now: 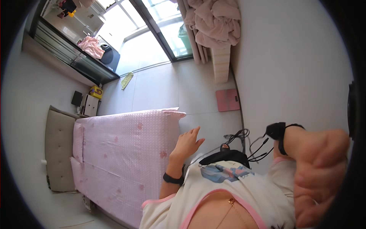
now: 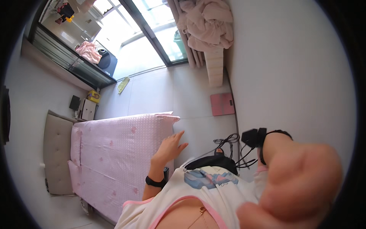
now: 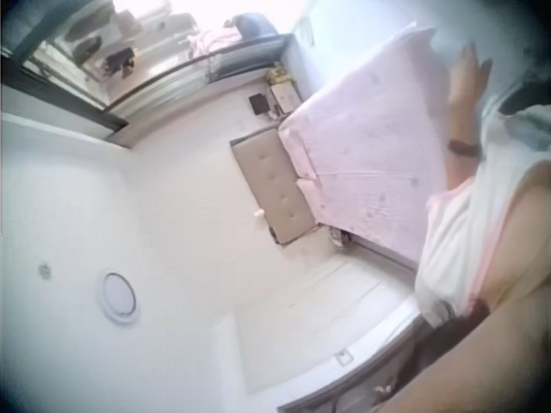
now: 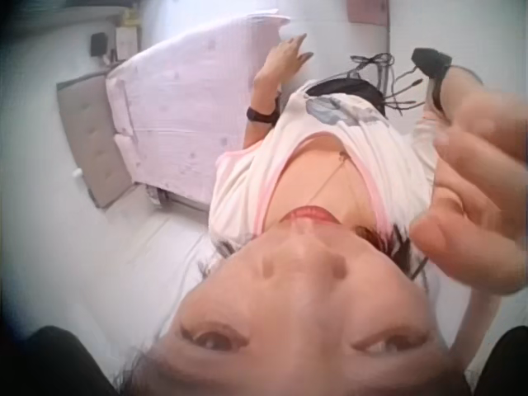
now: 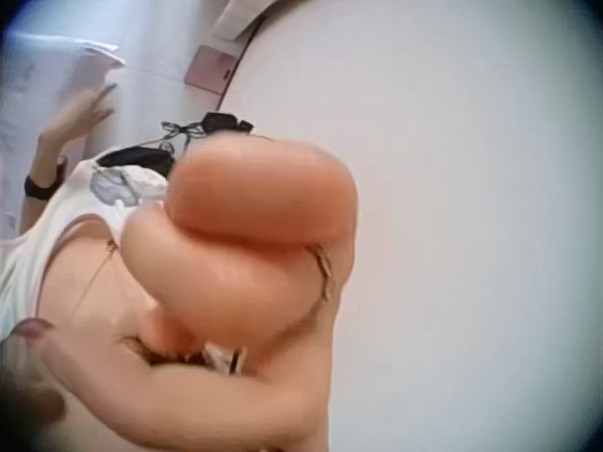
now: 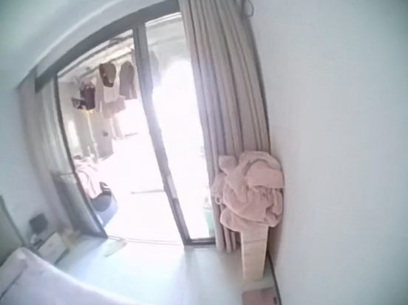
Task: The person spreads a pink duvet cover across the bed and smooths it out by hand.
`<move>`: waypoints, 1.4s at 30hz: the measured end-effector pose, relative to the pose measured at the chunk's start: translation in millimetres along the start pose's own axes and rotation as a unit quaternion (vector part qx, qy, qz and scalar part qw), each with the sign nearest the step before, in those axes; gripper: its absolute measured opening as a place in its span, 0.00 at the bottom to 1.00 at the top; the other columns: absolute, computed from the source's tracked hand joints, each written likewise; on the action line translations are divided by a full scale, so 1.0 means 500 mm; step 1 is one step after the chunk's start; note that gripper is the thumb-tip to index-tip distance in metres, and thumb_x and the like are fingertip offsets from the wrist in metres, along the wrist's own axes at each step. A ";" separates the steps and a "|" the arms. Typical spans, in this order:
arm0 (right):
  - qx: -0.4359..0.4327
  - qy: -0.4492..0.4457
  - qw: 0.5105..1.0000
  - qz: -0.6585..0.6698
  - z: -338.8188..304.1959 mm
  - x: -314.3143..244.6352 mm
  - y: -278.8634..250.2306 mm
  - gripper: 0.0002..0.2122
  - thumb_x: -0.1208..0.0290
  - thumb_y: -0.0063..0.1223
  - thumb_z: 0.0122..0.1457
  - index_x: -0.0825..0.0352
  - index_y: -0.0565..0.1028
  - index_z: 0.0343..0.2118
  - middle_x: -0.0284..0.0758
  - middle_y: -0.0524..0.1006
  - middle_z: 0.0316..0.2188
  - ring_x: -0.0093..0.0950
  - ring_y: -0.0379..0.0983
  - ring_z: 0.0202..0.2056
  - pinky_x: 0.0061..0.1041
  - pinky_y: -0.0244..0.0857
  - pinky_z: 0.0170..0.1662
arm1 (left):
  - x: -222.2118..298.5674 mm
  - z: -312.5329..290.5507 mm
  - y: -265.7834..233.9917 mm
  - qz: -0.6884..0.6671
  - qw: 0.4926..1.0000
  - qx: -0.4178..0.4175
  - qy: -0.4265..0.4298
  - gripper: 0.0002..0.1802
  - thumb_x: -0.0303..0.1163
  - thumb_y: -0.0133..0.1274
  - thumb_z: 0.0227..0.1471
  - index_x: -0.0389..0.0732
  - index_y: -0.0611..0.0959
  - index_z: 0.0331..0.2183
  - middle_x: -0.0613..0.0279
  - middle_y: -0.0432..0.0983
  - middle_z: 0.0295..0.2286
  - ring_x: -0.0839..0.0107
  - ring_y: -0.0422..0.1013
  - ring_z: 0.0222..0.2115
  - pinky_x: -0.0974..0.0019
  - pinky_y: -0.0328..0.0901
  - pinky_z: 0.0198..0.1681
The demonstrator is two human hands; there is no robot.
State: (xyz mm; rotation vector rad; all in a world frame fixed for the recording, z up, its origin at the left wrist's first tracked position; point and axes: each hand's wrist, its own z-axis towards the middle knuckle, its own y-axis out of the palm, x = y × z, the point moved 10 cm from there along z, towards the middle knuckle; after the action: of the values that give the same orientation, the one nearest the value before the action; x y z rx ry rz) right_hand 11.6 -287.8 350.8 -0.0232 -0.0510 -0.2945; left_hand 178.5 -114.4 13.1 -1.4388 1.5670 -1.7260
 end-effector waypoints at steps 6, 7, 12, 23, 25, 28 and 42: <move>-0.015 -0.046 0.997 -0.054 -0.047 0.182 -0.090 0.09 0.60 0.38 0.45 0.55 0.71 0.19 0.25 0.68 0.21 0.18 0.62 0.22 0.21 0.49 0.34 | -0.067 0.139 -0.029 0.004 0.999 -0.040 -0.026 0.25 0.39 0.43 0.42 0.34 0.62 0.40 0.47 0.64 0.34 0.56 0.62 0.34 0.62 0.57 0.36; 0.041 -0.045 0.995 -0.082 -0.060 0.230 -0.097 0.10 0.61 0.37 0.46 0.60 0.69 0.23 0.29 0.68 0.22 0.21 0.63 0.24 0.22 0.50 0.34 | -0.083 0.175 -0.024 0.003 0.997 -0.064 -0.037 0.25 0.40 0.43 0.42 0.34 0.62 0.40 0.47 0.64 0.35 0.55 0.61 0.35 0.62 0.57 0.37; 0.172 0.129 0.969 -0.119 -0.135 0.632 -0.031 0.22 0.70 0.42 0.46 0.71 0.51 0.44 0.42 0.62 0.39 0.31 0.60 0.38 0.25 0.54 0.40 | -0.182 0.320 -0.040 -0.014 0.997 -0.064 -0.030 0.26 0.42 0.43 0.42 0.35 0.62 0.41 0.47 0.63 0.36 0.55 0.62 0.36 0.61 0.58 0.37; 0.238 0.739 0.619 -0.121 -0.653 1.323 -0.048 0.50 0.51 0.59 0.27 0.67 0.39 0.50 0.46 0.47 0.47 0.35 0.42 0.51 0.31 0.44 0.49 | -0.333 0.615 -0.208 -0.004 1.000 -0.002 -0.026 0.26 0.41 0.44 0.41 0.37 0.62 0.42 0.46 0.55 0.42 0.52 0.59 0.39 0.60 0.54 0.41; 0.226 0.768 0.587 -0.119 -0.699 1.370 -0.033 0.52 0.49 0.59 0.26 0.66 0.35 0.50 0.43 0.45 0.49 0.35 0.41 0.50 0.33 0.45 0.48 | -0.342 0.642 -0.222 -0.035 0.999 -0.004 -0.028 0.26 0.40 0.45 0.41 0.36 0.62 0.42 0.46 0.54 0.43 0.52 0.57 0.40 0.61 0.54 0.42; 0.255 0.804 0.495 -0.210 -0.767 1.409 -0.010 0.54 0.47 0.58 0.25 0.64 0.33 0.50 0.38 0.43 0.50 0.35 0.42 0.50 0.31 0.47 0.47 | -0.381 0.673 -0.235 -0.085 0.996 0.002 -0.036 0.26 0.38 0.45 0.41 0.36 0.62 0.42 0.44 0.53 0.44 0.53 0.56 0.42 0.61 0.53 0.43; 0.236 0.625 0.729 -0.146 -0.678 1.515 0.090 0.14 0.74 0.49 0.38 0.73 0.65 0.30 0.40 0.69 0.22 0.31 0.66 0.22 0.23 0.61 0.26 | -0.316 1.165 -0.210 -0.743 0.646 -0.087 -0.150 0.47 0.54 0.47 0.35 0.61 0.34 0.48 0.58 0.29 0.50 0.57 0.41 0.49 0.44 0.50 0.39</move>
State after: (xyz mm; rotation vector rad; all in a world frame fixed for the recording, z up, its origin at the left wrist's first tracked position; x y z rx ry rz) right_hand 764.6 -474.5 52.4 0.7095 1.2459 -0.5577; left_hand 775.5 -237.1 -49.9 -3.3499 0.0153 -1.6437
